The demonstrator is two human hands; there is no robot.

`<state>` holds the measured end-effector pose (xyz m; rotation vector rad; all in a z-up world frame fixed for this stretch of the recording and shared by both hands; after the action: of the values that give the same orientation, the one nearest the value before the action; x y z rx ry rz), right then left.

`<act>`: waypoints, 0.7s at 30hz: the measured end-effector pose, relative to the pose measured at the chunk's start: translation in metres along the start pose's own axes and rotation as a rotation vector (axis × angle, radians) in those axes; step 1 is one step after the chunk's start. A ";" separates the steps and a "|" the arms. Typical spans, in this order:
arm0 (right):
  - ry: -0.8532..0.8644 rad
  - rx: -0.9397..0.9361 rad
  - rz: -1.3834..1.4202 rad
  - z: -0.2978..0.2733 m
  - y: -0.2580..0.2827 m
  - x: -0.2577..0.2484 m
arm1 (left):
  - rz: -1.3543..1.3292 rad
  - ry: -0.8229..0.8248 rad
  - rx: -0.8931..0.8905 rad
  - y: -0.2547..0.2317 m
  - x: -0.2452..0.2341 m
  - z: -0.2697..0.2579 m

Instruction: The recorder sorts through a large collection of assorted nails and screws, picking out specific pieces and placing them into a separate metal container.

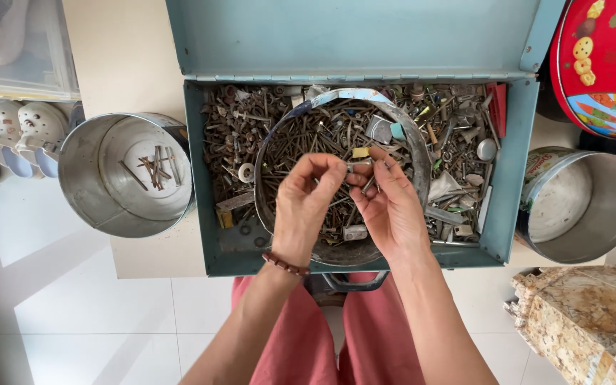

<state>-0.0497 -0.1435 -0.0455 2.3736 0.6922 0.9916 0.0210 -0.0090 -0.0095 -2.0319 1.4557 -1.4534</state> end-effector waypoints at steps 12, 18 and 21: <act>0.024 0.064 0.188 -0.007 0.005 0.015 | 0.460 -0.266 0.095 -0.009 0.018 -0.036; 0.027 0.077 0.226 -0.011 0.006 0.006 | 0.680 -0.199 0.266 -0.024 0.036 -0.042; 0.066 0.084 0.257 -0.016 0.013 0.010 | 0.615 -0.257 0.167 -0.021 0.032 -0.044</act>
<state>-0.0522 -0.1432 -0.0226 2.5598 0.4681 1.1718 -0.0032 -0.0116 0.0435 -1.4211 1.5872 -0.9799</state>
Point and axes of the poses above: each hand's wrist, its own z-axis towards the middle knuckle, its own x-axis out of the palm, y = z × x, the point moved 6 cm from there along z, towards the middle knuckle, and after that the axes turned 14 degrees about -z, right-handed, at the moved point
